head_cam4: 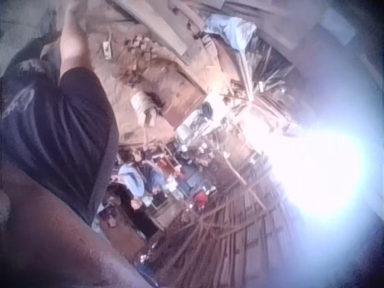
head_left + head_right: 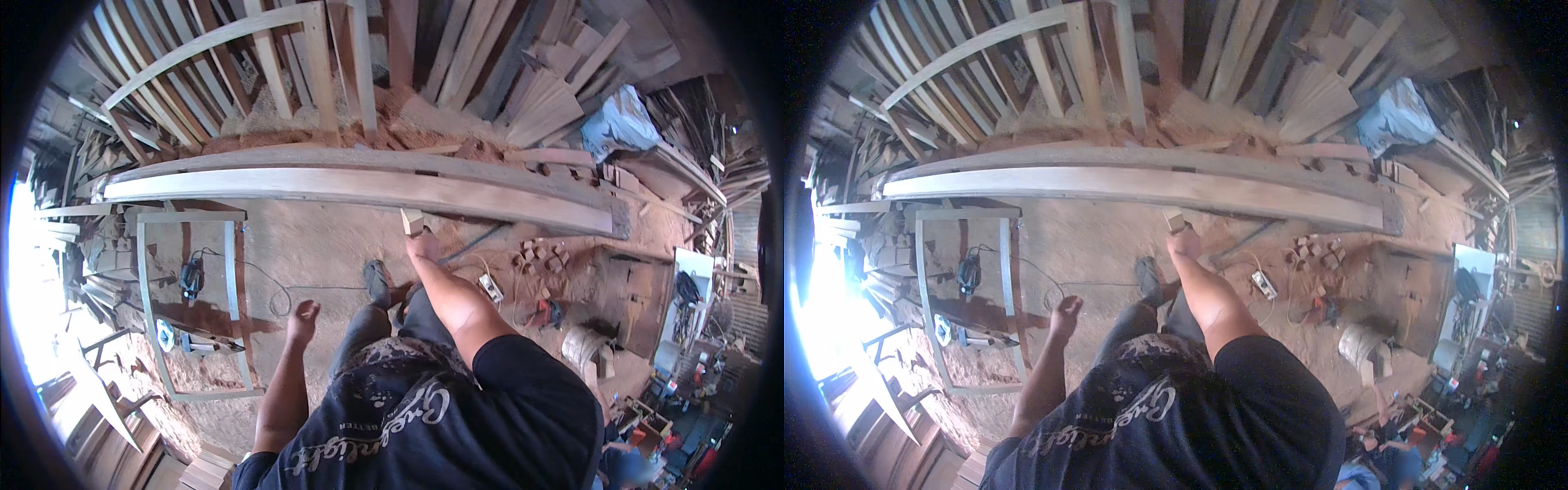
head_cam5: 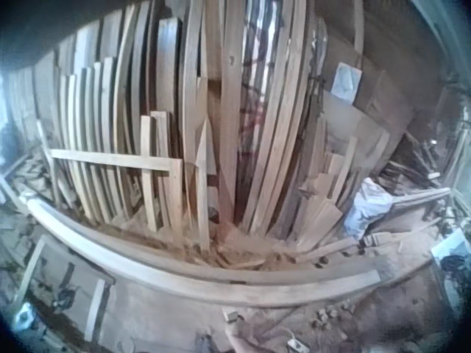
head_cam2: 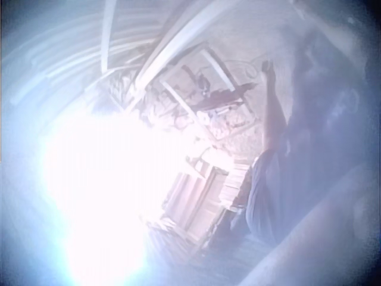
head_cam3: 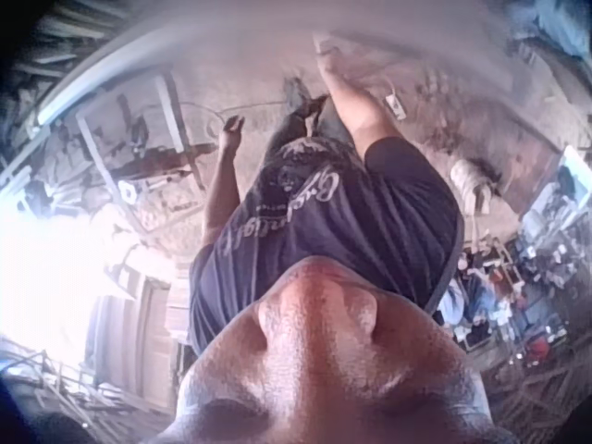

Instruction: The person uses a circular saw to cut a long wooden plank into smaller pieces. They measure the wood with a tape measure, position the plank on a workbench, and make several cuts. The cut pieces are set aside on the workbench.

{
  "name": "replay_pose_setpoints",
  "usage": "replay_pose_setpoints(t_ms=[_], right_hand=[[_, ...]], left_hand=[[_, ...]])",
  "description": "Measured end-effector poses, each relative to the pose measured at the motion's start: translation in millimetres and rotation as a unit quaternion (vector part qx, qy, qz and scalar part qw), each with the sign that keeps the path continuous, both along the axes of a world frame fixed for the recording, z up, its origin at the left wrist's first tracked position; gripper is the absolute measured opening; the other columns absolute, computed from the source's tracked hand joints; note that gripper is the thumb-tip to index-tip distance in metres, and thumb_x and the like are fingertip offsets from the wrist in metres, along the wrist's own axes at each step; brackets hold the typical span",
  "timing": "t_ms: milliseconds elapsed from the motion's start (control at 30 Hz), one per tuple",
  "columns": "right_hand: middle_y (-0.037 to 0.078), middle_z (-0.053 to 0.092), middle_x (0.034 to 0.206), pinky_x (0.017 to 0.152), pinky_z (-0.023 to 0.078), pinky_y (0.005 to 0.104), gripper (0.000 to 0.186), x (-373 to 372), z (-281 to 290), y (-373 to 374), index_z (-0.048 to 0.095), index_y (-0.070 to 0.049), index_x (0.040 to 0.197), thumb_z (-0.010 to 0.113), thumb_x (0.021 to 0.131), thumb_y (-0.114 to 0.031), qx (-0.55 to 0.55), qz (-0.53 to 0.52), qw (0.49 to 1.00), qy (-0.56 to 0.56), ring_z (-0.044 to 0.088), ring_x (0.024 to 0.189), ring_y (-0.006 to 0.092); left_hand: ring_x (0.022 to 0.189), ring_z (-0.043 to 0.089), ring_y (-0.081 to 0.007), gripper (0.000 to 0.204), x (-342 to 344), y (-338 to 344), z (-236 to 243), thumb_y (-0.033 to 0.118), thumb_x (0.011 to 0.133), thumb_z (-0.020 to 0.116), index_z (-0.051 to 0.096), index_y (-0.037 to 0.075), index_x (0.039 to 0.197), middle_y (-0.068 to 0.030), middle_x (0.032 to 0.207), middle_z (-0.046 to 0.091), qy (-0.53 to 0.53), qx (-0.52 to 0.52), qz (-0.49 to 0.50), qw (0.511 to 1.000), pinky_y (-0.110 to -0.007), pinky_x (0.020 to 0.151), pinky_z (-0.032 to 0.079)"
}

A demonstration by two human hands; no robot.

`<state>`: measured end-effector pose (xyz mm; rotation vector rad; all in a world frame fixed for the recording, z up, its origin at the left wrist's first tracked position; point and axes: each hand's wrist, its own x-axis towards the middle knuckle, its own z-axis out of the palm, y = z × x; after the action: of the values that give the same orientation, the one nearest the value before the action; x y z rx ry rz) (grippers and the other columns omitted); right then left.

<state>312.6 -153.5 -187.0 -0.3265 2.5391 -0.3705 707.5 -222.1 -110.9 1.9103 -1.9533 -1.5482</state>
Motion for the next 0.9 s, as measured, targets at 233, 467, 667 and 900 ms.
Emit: replay_pose_setpoints(t_ms=[233,467,667,900], right_hand=[[0.015,0.074,0.120,0.094,0.057,0.0485,0.058,-2,28,-81,0.063,-0.016,0.132,0.070,0.088,-0.054,0.076,0.126,0.986,-0.079,0.071,0.112,0.0331],[0.018,0.068,0.130,0.099,0.053,0.0524,0.064,2,2,-50,0.062,-0.014,0.132,0.047,0.097,-0.066,0.040,0.127,0.987,-0.089,0.066,0.120,0.0379],[0.024,0.061,0.137,0.105,0.047,0.0541,0.058,13,-34,109,0.057,-0.008,0.139,0.032,0.106,-0.049,0.057,0.230,0.963,-0.131,0.060,0.123,0.0453],[0.021,0.071,0.109,0.089,0.054,0.0454,0.051,33,-46,350,0.068,-0.003,0.119,0.059,0.098,-0.048,0.127,0.082,0.867,-0.474,0.069,0.100,0.0308]], left_hand=[[0.107,0.073,-0.0320,0.059,35,37,-1,0.053,0.091,0.072,0.067,0.006,0.125,-0.0175,0.114,0.075,-0.104,0.028,-0.073,0.991,-0.041,0.094,0.055],[0.118,0.067,-0.0370,0.064,84,67,6,0.059,0.091,0.067,0.067,0.008,0.129,-0.0207,0.123,0.072,-0.201,0.091,-0.108,0.969,-0.045,0.101,0.053],[0.114,0.068,-0.0399,0.066,41,75,-23,0.063,0.091,0.064,0.068,0.008,0.128,-0.0213,0.117,0.073,-0.134,0.091,-0.127,0.979,-0.047,0.099,0.053],[0.121,0.063,-0.0386,0.064,-47,83,-20,0.062,0.091,0.062,0.068,0.010,0.127,-0.0179,0.134,0.065,-0.016,0.054,-0.307,0.950,-0.046,0.103,0.050]])
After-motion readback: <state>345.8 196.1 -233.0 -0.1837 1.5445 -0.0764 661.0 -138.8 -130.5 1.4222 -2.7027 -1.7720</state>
